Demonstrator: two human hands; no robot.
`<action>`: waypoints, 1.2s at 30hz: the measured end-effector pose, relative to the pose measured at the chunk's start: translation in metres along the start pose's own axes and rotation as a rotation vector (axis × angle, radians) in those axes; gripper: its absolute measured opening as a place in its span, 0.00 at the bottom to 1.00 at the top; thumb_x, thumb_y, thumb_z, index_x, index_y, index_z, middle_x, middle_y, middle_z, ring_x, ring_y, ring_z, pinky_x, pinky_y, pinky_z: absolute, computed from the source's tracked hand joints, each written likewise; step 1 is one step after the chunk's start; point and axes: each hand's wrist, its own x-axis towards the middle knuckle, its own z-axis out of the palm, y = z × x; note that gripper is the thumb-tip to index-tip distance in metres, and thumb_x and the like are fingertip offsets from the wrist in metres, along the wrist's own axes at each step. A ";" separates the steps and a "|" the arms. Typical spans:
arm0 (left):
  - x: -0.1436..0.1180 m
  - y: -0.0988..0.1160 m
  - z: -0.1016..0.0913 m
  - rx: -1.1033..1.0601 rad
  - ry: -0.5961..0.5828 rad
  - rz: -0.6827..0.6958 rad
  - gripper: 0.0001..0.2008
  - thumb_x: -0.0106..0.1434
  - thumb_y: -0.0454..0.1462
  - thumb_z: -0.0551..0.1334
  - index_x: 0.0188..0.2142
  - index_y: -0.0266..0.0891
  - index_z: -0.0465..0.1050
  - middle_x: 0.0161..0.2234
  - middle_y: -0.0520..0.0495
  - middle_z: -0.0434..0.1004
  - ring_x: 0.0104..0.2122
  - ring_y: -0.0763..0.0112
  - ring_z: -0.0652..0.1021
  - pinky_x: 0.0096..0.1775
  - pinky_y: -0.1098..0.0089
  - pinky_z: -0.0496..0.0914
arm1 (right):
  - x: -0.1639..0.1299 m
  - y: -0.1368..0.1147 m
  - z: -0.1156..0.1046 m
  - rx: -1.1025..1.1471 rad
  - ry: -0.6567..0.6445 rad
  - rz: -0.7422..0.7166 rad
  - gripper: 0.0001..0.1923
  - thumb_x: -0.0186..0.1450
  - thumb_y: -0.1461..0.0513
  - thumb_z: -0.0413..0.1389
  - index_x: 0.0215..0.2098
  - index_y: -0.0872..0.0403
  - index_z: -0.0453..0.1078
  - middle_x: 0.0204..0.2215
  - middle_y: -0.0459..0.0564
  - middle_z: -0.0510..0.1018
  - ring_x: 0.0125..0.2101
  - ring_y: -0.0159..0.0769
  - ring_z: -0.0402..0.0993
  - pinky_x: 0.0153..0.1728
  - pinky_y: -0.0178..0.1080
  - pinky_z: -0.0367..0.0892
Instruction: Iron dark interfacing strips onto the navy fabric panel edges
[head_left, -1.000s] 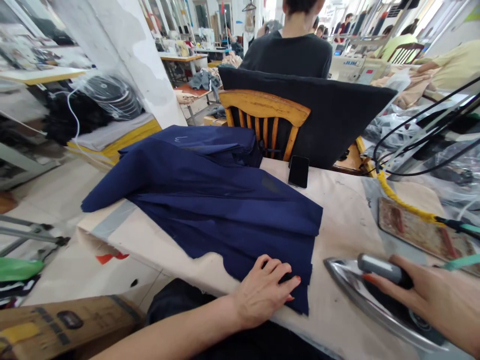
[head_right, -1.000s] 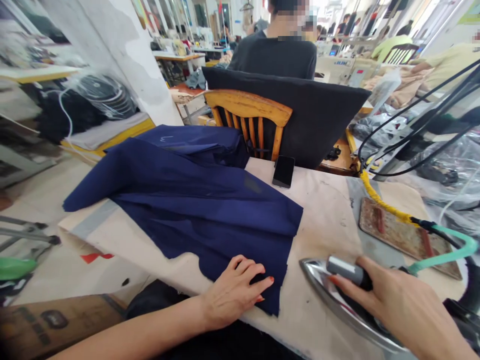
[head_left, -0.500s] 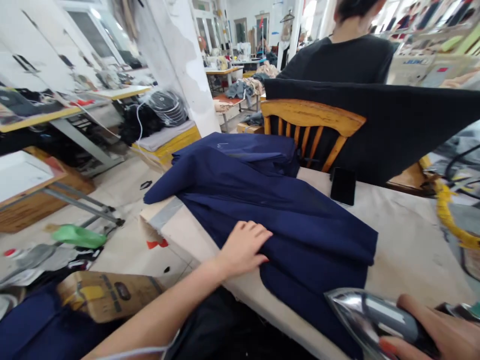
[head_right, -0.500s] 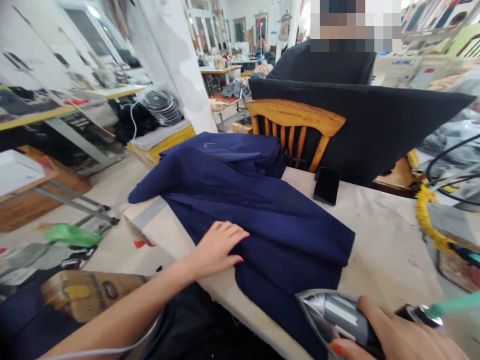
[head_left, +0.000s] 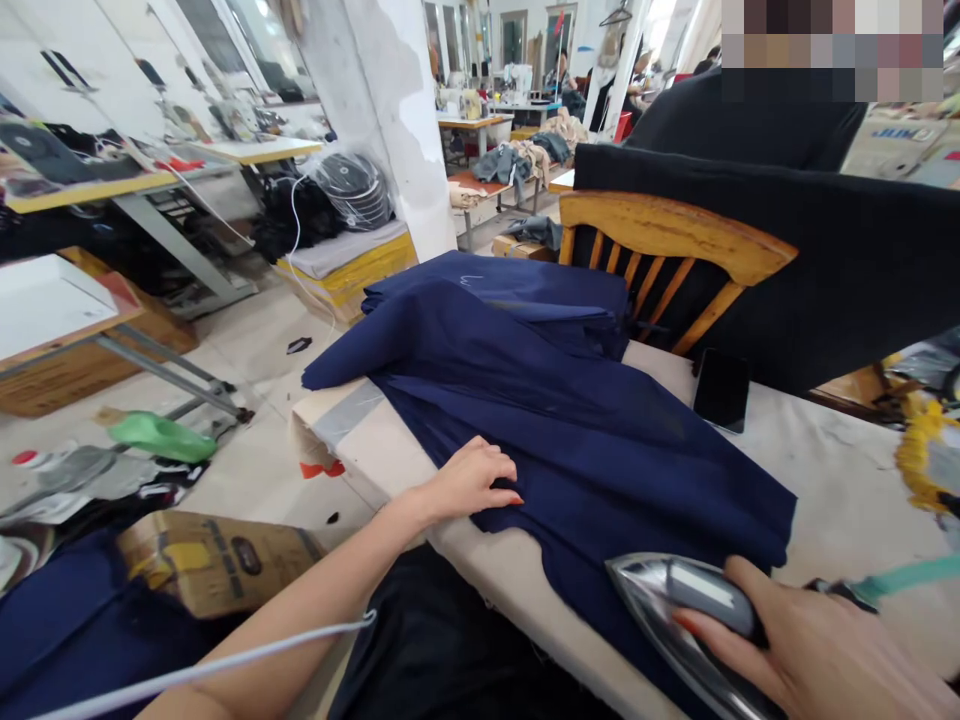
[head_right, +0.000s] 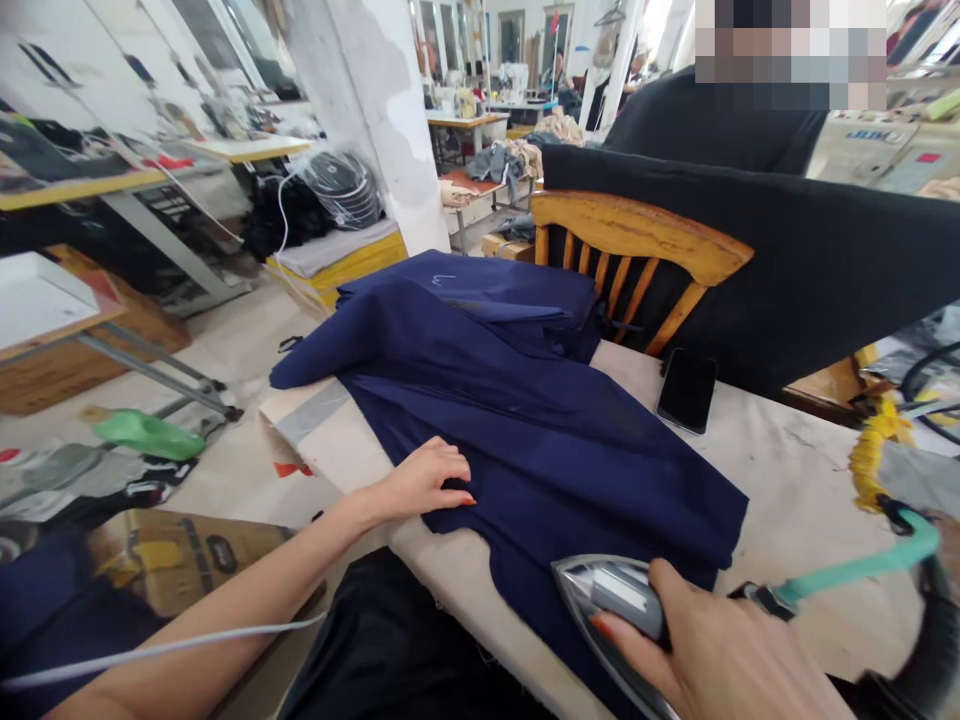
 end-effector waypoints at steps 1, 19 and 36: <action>-0.001 -0.002 0.000 -0.004 0.011 0.009 0.12 0.62 0.44 0.64 0.30 0.38 0.69 0.28 0.55 0.73 0.33 0.73 0.71 0.42 0.70 0.57 | 0.009 -0.011 -0.005 -0.028 -0.028 -0.049 0.22 0.58 0.39 0.48 0.25 0.46 0.64 0.12 0.45 0.70 0.14 0.46 0.69 0.16 0.41 0.54; -0.009 -0.015 0.011 -0.056 0.167 -0.045 0.12 0.67 0.45 0.56 0.36 0.40 0.69 0.33 0.54 0.72 0.36 0.72 0.70 0.42 0.69 0.58 | 0.101 -0.135 -0.017 -0.155 -0.171 -0.226 0.20 0.58 0.44 0.55 0.27 0.51 0.63 0.17 0.52 0.73 0.20 0.45 0.74 0.19 0.37 0.58; 0.000 -0.011 0.010 -0.052 0.147 -0.084 0.15 0.62 0.50 0.60 0.35 0.40 0.69 0.32 0.52 0.71 0.35 0.69 0.70 0.42 0.68 0.59 | -0.027 0.028 -0.018 -0.070 -0.289 0.028 0.05 0.52 0.55 0.51 0.28 0.45 0.62 0.17 0.45 0.74 0.20 0.48 0.73 0.18 0.43 0.61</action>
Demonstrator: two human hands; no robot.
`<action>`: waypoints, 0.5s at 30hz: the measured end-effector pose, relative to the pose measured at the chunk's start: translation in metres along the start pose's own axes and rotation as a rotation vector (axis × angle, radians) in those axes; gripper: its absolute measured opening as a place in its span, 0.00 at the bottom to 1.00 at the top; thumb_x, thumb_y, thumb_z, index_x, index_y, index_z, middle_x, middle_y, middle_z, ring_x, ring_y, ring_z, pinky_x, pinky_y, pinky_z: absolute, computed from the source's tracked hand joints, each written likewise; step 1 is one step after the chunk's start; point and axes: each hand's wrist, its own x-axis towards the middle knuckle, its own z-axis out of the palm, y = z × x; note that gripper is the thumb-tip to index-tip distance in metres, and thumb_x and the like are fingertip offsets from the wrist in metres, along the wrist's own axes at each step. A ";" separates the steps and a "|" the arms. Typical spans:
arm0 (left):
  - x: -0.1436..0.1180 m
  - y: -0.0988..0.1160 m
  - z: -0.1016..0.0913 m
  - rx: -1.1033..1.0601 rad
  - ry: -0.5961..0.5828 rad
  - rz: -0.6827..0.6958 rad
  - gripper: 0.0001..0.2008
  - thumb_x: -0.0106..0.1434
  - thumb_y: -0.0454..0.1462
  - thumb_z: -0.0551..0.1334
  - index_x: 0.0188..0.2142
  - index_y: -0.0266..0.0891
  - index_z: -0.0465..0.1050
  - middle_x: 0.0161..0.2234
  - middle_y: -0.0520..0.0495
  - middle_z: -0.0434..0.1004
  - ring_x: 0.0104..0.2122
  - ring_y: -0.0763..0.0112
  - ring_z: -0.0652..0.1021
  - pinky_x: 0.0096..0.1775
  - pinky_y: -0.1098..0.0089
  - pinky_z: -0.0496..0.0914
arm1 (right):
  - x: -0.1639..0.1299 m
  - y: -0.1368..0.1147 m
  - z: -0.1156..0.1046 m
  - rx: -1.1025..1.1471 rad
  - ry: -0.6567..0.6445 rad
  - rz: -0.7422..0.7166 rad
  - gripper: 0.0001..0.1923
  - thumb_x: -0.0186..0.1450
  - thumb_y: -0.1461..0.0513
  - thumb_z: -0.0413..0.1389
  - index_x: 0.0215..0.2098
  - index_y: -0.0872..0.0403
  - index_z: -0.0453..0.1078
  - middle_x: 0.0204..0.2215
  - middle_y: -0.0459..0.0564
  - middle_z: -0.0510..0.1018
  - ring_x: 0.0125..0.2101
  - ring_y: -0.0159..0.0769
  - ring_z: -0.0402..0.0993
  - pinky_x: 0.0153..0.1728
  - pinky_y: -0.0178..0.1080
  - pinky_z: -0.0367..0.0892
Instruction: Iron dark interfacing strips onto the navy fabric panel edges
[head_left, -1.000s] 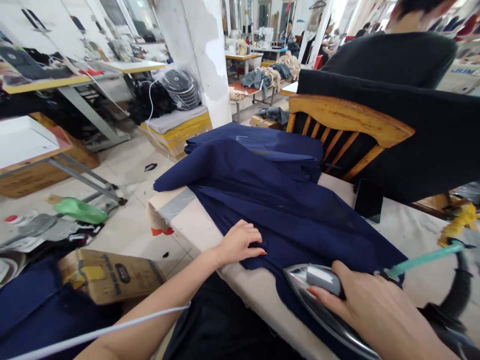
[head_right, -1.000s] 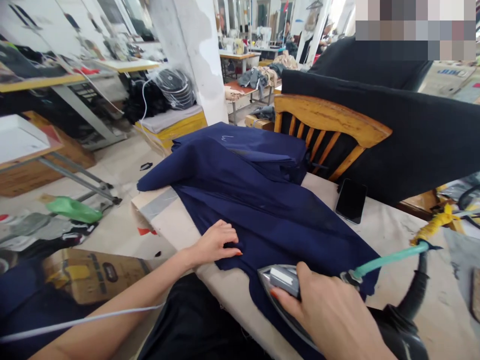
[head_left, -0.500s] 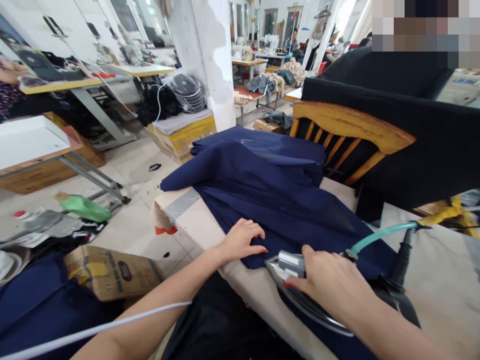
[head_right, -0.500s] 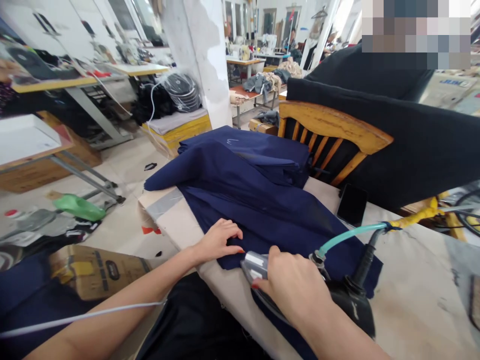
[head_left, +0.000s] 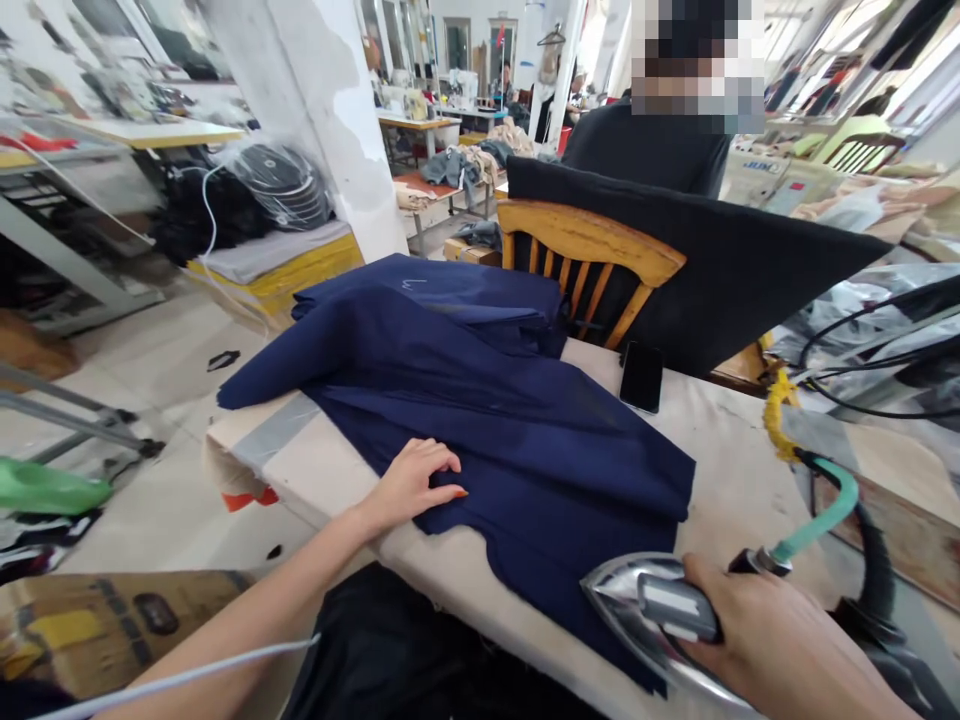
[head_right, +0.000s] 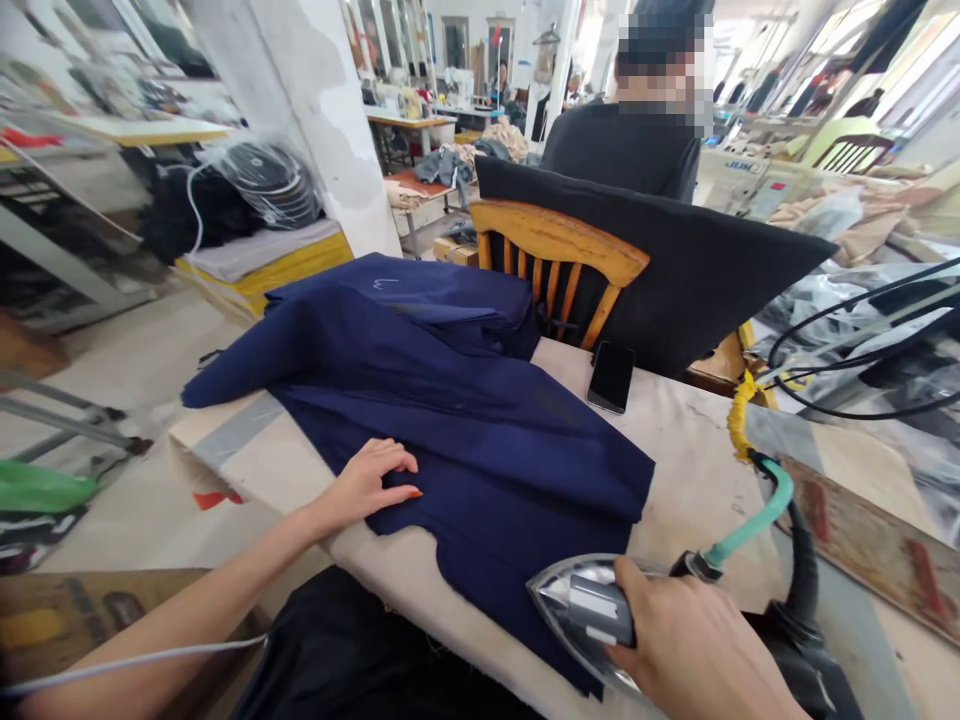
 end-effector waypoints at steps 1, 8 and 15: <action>0.000 0.000 0.000 0.002 -0.001 0.001 0.15 0.62 0.50 0.60 0.35 0.40 0.69 0.32 0.52 0.71 0.35 0.69 0.70 0.42 0.68 0.59 | 0.001 -0.001 -0.001 -0.003 0.012 -0.003 0.05 0.51 0.55 0.52 0.27 0.45 0.62 0.17 0.45 0.73 0.20 0.48 0.73 0.18 0.44 0.61; 0.002 -0.002 0.002 0.034 -0.017 -0.007 0.14 0.62 0.49 0.60 0.36 0.41 0.69 0.31 0.52 0.70 0.34 0.69 0.69 0.42 0.68 0.59 | 0.003 0.000 0.002 -0.021 0.053 -0.033 0.07 0.47 0.56 0.51 0.25 0.45 0.61 0.16 0.44 0.73 0.18 0.49 0.72 0.17 0.43 0.57; 0.006 0.037 -0.005 0.204 0.042 0.091 0.10 0.64 0.41 0.59 0.44 0.42 0.70 0.39 0.48 0.73 0.41 0.65 0.69 0.50 0.60 0.55 | 0.005 -0.005 -0.004 -0.095 0.035 0.010 0.05 0.54 0.54 0.51 0.26 0.46 0.62 0.18 0.46 0.75 0.20 0.48 0.73 0.19 0.40 0.52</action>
